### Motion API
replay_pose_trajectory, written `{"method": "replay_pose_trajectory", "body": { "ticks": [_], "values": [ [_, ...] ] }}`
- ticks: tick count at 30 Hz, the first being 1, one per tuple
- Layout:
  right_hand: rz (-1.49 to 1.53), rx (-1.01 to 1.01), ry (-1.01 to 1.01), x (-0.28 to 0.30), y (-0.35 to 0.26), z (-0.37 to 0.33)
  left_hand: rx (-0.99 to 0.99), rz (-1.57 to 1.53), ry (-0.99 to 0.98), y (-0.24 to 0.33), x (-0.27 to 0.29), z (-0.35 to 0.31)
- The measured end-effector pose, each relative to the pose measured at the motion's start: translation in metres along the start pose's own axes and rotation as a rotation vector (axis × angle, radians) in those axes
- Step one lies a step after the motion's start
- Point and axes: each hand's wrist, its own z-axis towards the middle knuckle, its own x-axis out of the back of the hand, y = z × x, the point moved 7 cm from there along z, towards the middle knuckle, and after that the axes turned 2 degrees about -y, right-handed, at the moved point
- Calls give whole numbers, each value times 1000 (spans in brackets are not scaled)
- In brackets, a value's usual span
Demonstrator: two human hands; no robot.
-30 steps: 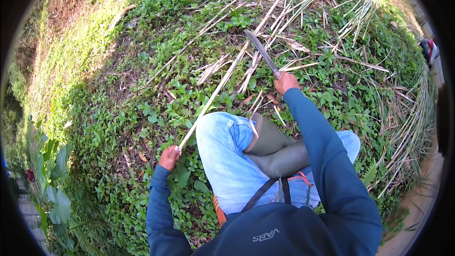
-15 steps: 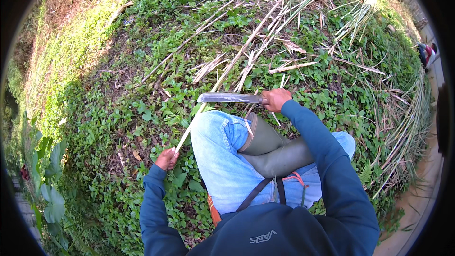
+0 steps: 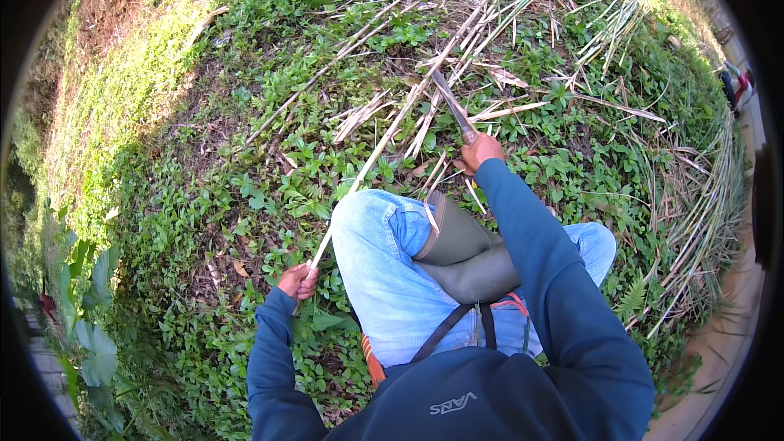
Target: The person sits on the ground and uses a machete to cut long, thin sticks into smaller pieces. They repeatedly pick up sticks, position them, and chop them, accumulating a pile of cut segments on the grass.
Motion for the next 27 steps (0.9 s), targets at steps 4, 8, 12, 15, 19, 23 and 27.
{"method": "replay_pose_trajectory", "body": {
  "ticks": [4,8,12,15,19,23,27],
  "values": [
    [-165,235,-106,-8,-11,-2,44,-42,-27,-5,1,-8],
    [-38,100,-33,-32,19,12,24,-56,-3,-4,-2,2],
    [71,97,28,-39,1,0,41,-93,14,-5,-3,-8],
    [-214,343,-174,-32,-20,-23,41,-86,22,-8,1,-7],
    [115,-57,70,-36,18,1,49,-74,-3,-6,-8,-1],
    [-82,269,-103,-39,-10,-8,52,-93,44,-11,-1,-11],
    [-50,56,3,-27,21,5,30,-47,-16,-6,-9,-3]
  ]
}}
